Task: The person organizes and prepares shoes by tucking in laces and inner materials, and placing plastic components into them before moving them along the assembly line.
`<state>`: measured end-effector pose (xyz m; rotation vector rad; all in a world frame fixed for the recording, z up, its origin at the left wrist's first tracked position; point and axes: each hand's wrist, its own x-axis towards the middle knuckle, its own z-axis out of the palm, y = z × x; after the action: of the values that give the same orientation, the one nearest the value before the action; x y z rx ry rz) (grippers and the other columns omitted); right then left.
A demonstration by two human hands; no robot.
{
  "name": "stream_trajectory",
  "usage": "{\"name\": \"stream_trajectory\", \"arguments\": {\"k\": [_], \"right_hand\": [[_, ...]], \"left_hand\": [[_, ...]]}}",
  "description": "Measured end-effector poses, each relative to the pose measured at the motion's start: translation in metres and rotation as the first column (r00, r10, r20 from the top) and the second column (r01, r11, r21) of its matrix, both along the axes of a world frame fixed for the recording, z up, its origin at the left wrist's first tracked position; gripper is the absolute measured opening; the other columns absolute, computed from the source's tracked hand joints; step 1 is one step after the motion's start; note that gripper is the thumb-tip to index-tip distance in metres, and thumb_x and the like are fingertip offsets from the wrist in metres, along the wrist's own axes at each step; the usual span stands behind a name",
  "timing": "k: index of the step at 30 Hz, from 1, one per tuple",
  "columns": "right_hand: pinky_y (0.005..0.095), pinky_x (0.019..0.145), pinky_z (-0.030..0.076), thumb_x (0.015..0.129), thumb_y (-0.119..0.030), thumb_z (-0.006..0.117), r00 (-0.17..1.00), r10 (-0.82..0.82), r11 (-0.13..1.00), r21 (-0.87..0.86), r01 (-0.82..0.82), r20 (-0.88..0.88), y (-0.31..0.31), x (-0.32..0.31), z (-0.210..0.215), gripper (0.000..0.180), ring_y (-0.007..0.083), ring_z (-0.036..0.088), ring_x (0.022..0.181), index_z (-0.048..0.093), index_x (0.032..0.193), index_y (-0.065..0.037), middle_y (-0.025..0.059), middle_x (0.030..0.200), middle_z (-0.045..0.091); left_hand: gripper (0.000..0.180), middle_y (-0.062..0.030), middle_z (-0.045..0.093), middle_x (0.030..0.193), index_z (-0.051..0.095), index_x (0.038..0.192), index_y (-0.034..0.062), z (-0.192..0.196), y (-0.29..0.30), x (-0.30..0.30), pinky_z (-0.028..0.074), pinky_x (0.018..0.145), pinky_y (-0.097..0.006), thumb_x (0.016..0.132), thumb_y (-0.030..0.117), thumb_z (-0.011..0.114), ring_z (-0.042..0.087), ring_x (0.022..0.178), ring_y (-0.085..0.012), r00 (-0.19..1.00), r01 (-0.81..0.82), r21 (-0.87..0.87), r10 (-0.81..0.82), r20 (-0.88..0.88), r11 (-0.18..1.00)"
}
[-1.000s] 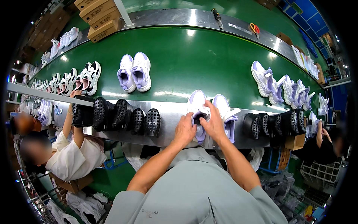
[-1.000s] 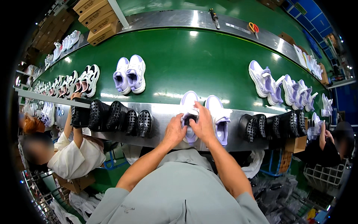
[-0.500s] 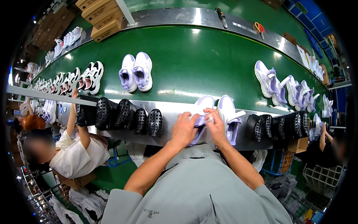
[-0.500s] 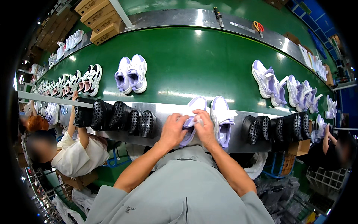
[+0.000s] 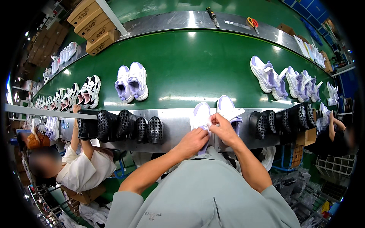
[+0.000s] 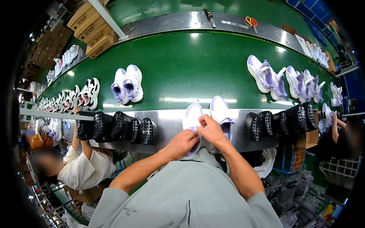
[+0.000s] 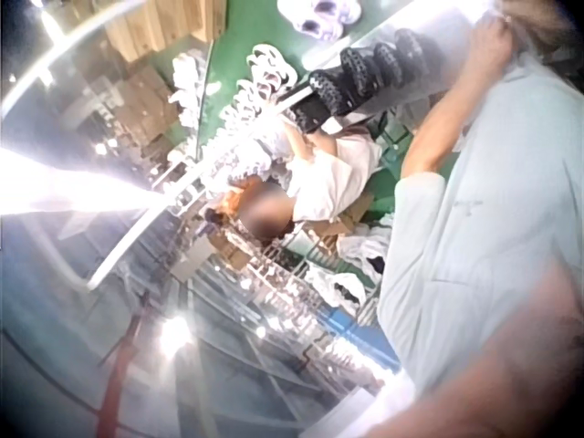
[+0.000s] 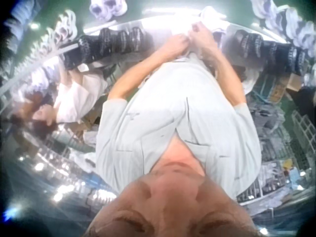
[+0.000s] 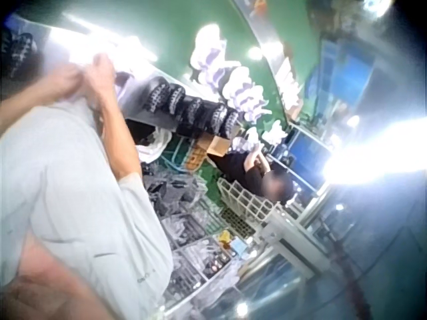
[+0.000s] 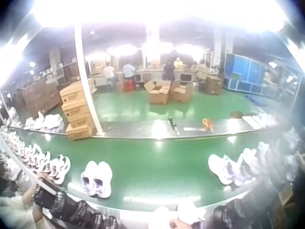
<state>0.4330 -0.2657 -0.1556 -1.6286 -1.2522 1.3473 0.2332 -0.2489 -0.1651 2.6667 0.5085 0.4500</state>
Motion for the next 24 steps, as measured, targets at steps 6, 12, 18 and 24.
{"name": "stream_trajectory", "arguments": {"k": [6, 12, 18, 24], "right_hand": [[0.0308, 0.083, 0.051, 0.089, -0.013, 0.067, 0.967, 0.213, 0.966, -0.118, -0.230, -0.143, 0.010, 0.015, 0.022, 0.037, 0.0154, 0.061, 0.088, 0.064, 0.124, -0.002, 0.0053, 0.094, 0.064], [0.0276, 0.072, 0.054, 0.095, -0.013, 0.069, 0.967, 0.183, 0.964, -0.160, -0.212, -0.177, 0.021, 0.010, 0.033, 0.017, 0.0103, 0.062, 0.082, 0.066, 0.106, 0.000, 0.0012, 0.089, 0.066], [0.0273, 0.068, 0.049, 0.092, -0.015, 0.074, 0.971, 0.231, 0.970, -0.070, -0.234, -0.057, 0.022, 0.015, 0.080, 0.016, 0.0083, 0.057, 0.077, 0.068, 0.094, -0.001, -0.0001, 0.083, 0.064], [0.0315, 0.066, 0.045, 0.089, -0.013, 0.073, 0.923, 0.338, 0.888, 0.263, -0.378, 0.186, 0.024, 0.008, 0.101, 0.014, 0.0177, 0.055, 0.073, 0.068, 0.091, 0.000, 0.0065, 0.083, 0.062]], "left_hand": [[0.076, -0.0277, 0.062, 0.127, 0.043, 0.144, 0.0035, -0.012, -0.024, -0.017, 0.050, 0.096, -0.049, 0.081, 0.033, 0.073, 0.060, 0.118, -0.0435, 0.667, -0.743, -0.483, 0.463, -0.584, 0.462], [0.068, -0.0275, 0.066, 0.122, 0.045, 0.147, 0.0103, -0.046, -0.026, -0.009, 0.049, 0.099, -0.047, 0.082, 0.016, 0.064, 0.062, 0.117, -0.0429, 0.700, -0.696, -0.691, 0.402, -0.591, 0.195], [0.076, -0.0253, 0.051, 0.133, 0.053, 0.143, 0.0212, 0.021, -0.006, -0.015, 0.049, 0.095, -0.050, 0.073, -0.006, 0.066, 0.054, 0.109, -0.0472, 0.690, -0.724, -0.265, 0.667, -0.282, 0.637], [0.071, -0.0179, 0.051, 0.132, 0.061, 0.135, 0.0235, 0.065, 0.043, -0.025, 0.049, 0.085, -0.046, 0.070, -0.004, 0.069, 0.054, 0.102, -0.0366, 0.856, -0.512, 0.027, 0.513, -0.070, 0.858]]}}
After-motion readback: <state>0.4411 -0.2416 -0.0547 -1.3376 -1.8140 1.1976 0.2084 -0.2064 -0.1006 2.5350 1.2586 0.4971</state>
